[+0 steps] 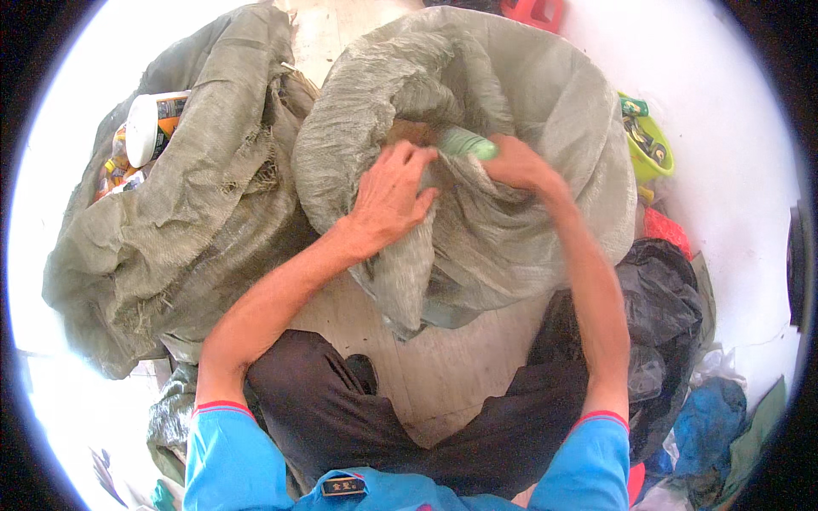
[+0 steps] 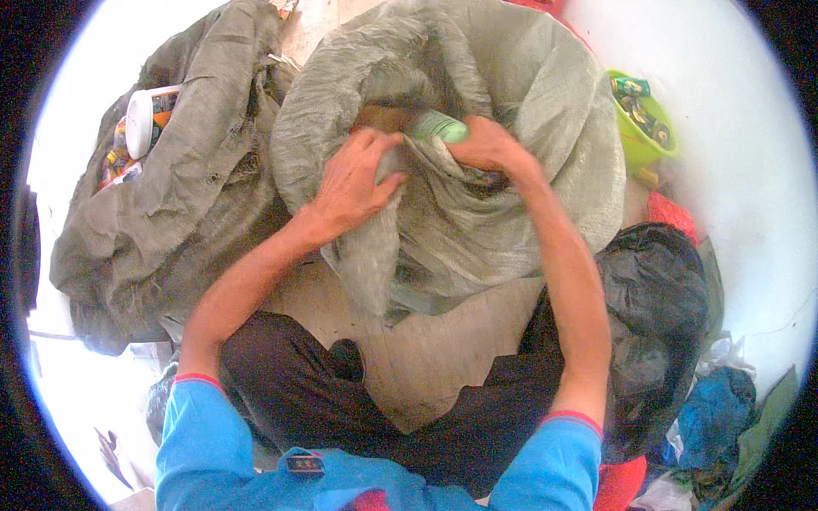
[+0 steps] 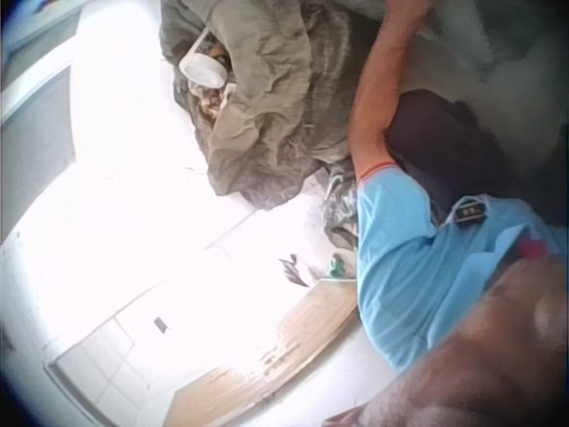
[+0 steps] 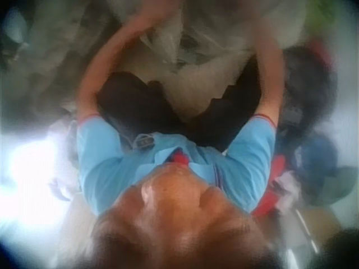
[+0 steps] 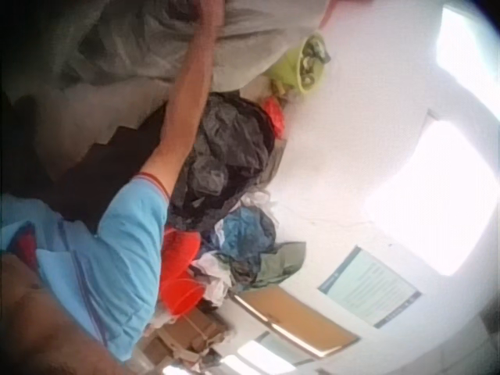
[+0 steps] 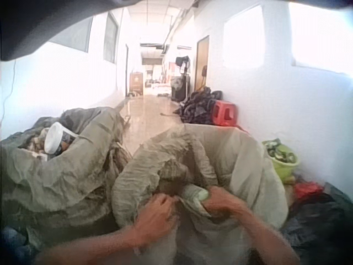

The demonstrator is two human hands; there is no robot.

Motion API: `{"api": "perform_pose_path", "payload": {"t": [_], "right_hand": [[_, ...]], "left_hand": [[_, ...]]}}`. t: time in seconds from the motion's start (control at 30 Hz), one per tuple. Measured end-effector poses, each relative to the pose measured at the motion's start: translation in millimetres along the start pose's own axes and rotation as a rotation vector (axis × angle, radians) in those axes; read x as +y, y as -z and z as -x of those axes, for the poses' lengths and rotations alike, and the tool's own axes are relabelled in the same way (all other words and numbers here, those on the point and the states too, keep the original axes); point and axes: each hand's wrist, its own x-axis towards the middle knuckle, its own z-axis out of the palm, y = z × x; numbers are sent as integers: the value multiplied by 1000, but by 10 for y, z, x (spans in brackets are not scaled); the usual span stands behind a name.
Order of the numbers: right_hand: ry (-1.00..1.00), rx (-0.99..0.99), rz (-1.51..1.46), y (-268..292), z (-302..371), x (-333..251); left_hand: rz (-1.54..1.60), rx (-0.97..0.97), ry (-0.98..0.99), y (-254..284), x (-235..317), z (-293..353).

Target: The person sits on the floor and sorts through a large sack filled with mixed waste. They repeatedly reach into the sack, pull out plastic containers, bottles, and food trays, and place them into a black plastic bag beside them.

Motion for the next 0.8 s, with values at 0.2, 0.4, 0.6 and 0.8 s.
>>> {"api": "perform_pose_path", "payload": {"t": [0.2,0.4,0.6,0.8], "right_hand": [[445,65,-293,597,690,86],[621,-159,-358,739,854,8],[565,-122,-543,489,865,-276],[461,-177,-590,421,670,-195]], "left_hand": [[868,-95,799,342,166,-479],[166,-338,-172,848,439,-478],[-107,-324,-118,887,567,-258],[-239,8,138,2082,125,848]]}}
